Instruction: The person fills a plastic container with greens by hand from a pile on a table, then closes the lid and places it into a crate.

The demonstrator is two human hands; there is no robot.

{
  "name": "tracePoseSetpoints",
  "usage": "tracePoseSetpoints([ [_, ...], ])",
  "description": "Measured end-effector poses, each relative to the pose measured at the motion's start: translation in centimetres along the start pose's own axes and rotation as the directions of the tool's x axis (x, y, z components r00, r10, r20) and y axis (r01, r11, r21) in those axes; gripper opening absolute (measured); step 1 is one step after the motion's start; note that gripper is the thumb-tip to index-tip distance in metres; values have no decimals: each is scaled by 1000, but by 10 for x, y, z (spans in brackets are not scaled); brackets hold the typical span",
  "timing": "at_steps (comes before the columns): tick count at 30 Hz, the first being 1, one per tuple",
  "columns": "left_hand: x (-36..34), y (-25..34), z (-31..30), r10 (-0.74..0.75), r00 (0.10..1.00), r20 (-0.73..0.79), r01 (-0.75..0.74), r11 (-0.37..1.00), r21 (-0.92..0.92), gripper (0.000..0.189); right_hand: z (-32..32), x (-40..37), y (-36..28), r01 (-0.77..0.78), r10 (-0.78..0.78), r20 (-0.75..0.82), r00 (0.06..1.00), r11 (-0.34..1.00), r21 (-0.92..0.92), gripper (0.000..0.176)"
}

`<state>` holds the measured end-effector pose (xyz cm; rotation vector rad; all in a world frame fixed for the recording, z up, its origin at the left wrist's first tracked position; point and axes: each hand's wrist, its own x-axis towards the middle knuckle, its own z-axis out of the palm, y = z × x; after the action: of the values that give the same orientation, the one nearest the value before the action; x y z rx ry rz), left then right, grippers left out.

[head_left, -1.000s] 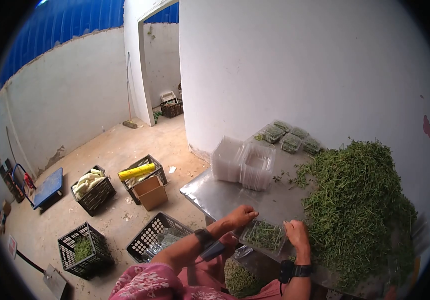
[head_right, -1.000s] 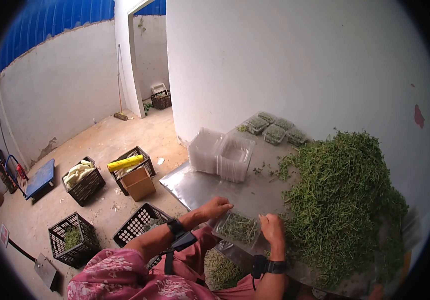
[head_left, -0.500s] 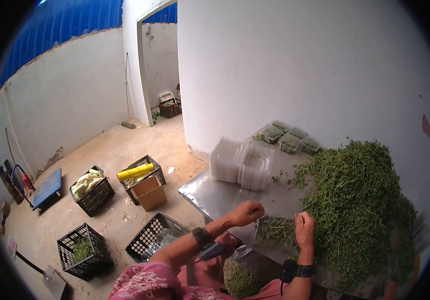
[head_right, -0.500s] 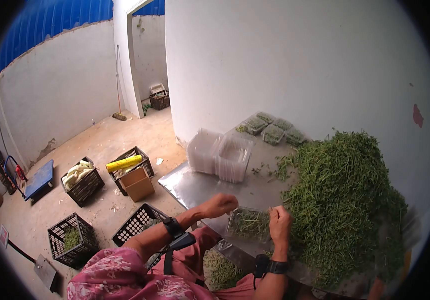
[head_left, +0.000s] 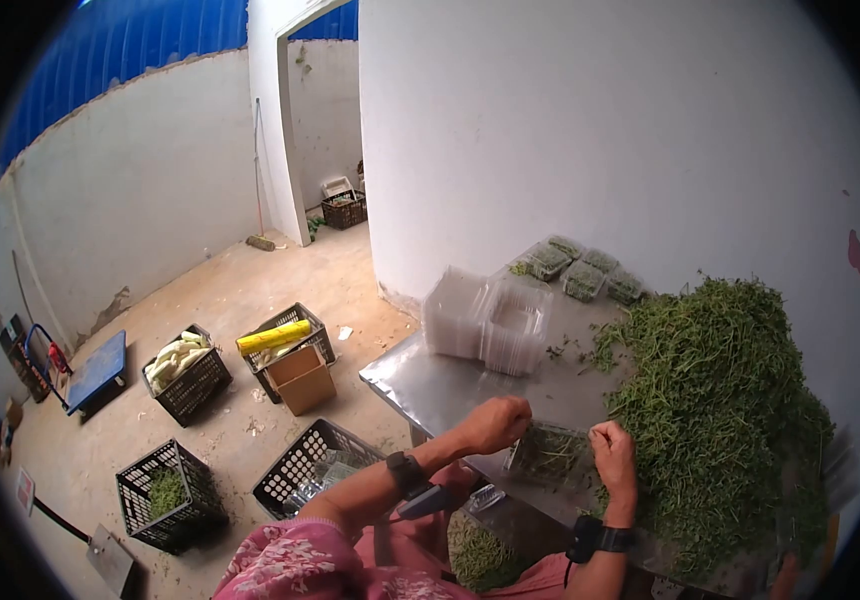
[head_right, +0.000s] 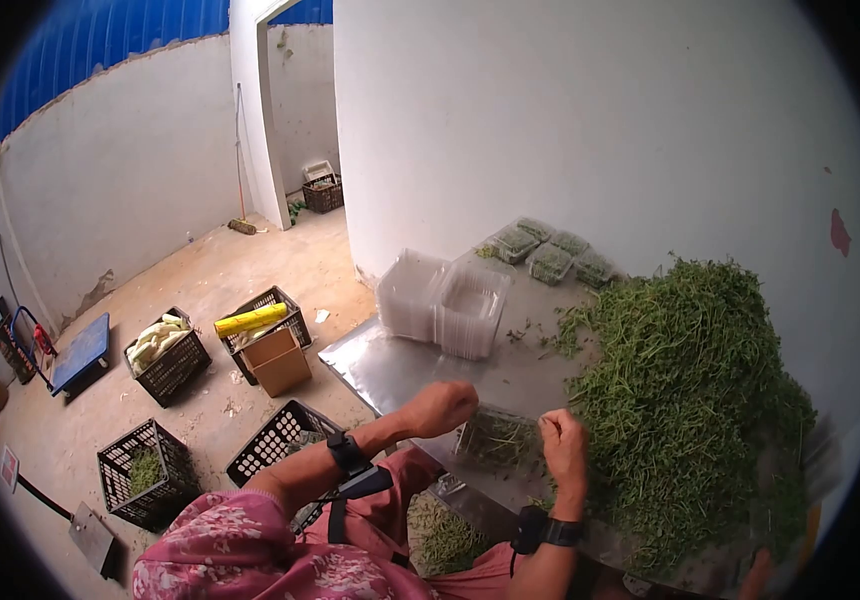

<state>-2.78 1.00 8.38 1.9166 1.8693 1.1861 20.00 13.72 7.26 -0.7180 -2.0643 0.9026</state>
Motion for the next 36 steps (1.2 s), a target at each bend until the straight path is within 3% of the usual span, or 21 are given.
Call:
tracePoseSetpoints([
  [10, -4, 7, 3, -80, 996, -43, 78, 995, -54, 16, 7, 0, -6, 50, -65, -78, 995, 981, -185, 13],
  [17, -13, 0, 17, -134, 982, -135, 112, 981, -158, 18, 7, 1, -2, 10, -14, -54, 998, 998, -61, 15],
  [29, -19, -3, 25, -141, 973, -181, 130, 989, -73, 19, 6, 2, -2, -22, 22, -3, 1000, 1000, -13, 20],
  [36, -19, -7, 24, -277, 956, -101, 245, 937, -250, 29, 13, 3, 7, -12, 6, -92, 996, 998, -67, 19],
])
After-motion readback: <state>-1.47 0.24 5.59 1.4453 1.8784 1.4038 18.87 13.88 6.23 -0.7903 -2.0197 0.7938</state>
